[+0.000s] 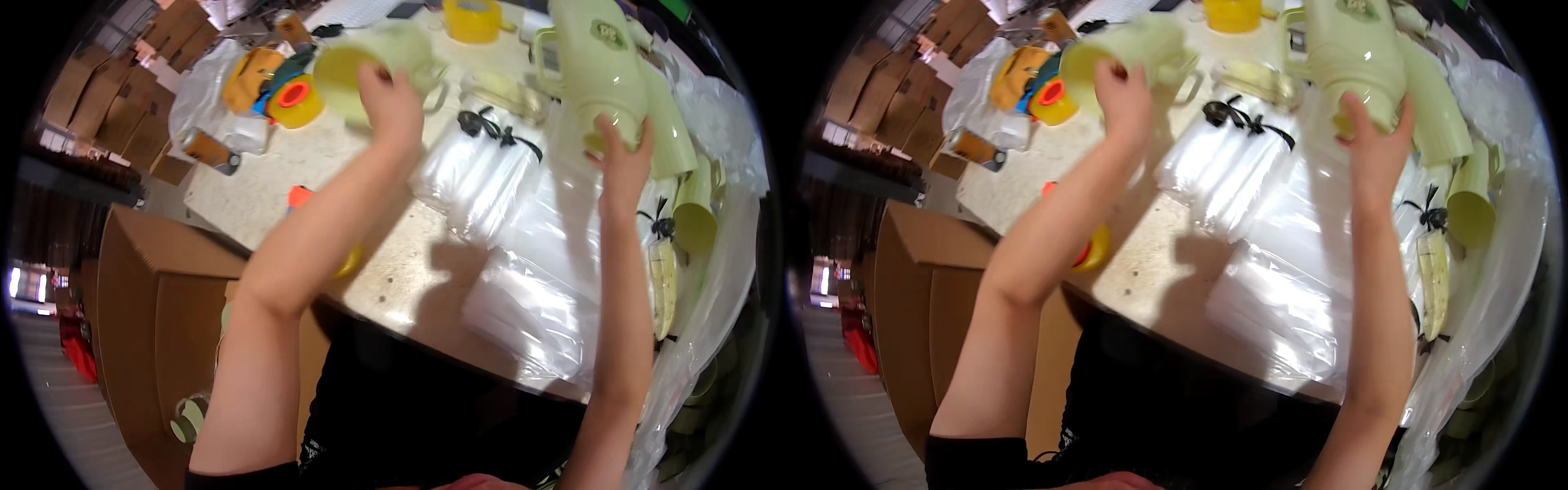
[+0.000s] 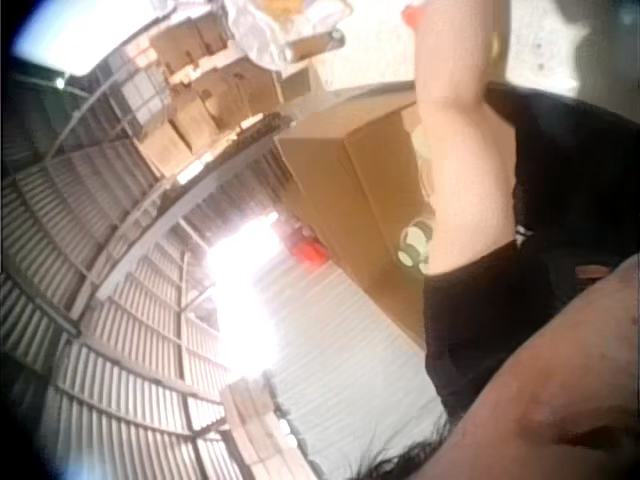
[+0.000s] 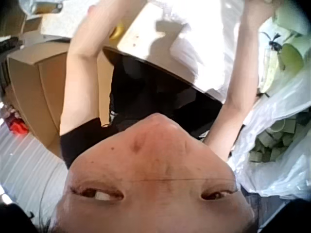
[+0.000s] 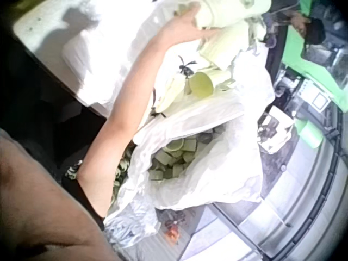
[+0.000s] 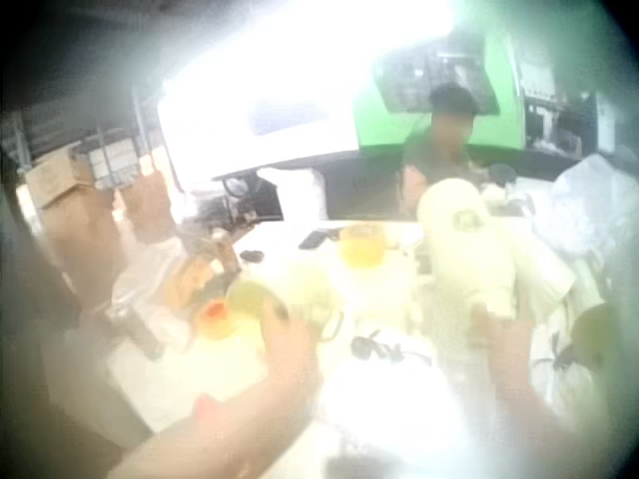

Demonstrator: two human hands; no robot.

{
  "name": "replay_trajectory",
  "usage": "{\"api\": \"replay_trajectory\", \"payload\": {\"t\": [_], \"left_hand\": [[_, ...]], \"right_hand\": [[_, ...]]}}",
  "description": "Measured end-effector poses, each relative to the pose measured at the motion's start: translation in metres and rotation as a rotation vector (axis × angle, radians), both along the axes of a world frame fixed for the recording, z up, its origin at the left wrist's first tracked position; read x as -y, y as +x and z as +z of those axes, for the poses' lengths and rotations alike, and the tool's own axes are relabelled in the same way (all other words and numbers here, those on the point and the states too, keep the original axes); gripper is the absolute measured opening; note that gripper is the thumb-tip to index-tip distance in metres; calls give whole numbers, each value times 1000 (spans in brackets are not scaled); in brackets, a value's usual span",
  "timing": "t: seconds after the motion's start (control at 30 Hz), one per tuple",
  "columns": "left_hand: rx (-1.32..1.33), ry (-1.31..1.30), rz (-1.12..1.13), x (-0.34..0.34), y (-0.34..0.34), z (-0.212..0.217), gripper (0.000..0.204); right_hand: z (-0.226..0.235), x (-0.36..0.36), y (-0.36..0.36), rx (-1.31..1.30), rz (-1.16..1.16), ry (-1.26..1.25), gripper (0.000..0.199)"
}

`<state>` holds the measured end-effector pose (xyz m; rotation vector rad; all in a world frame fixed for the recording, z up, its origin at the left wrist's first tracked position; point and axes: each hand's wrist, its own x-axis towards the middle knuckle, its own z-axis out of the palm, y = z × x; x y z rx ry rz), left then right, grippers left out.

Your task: The person takes plastic jugs from a table, fits a green ring onto the neck of each jug, and places the completed jugs into a cardboard box.

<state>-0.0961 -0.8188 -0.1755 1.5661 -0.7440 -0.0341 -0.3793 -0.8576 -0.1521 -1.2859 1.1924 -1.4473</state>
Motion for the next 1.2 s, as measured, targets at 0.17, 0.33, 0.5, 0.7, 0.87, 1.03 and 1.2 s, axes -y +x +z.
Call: {"api": "replay_trajectory", "payload": {"t": [0.17,0.33,0.5,0.7,0.87,1.03,1.2], "left_hand": [[-261,-138,-172,-93,2,-29,36],[-357,-44,19,-176,-41,16,39],[1000,320,-274,-204,-86,15,52],[911,347,-247,-190,-93,-22,53],[953,225,-241,-196,-78,-34,54],[870,72,-270,-204,-87,-27,54],[602,-169,-395,-233,-105,-13,48]], "right_hand": [[-32,-106,86,1,273,-53,86],[-7,-152,102,-199,382,59,91],[-26,-109,8,-187,61,-21,88],[-48,55,-200,-228,-888,35,59],[-28,100,-211,341,-577,18,31],[-8,-9,-158,296,-438,-232,20],[6,-160,-186,219,-414,7,27]]}}
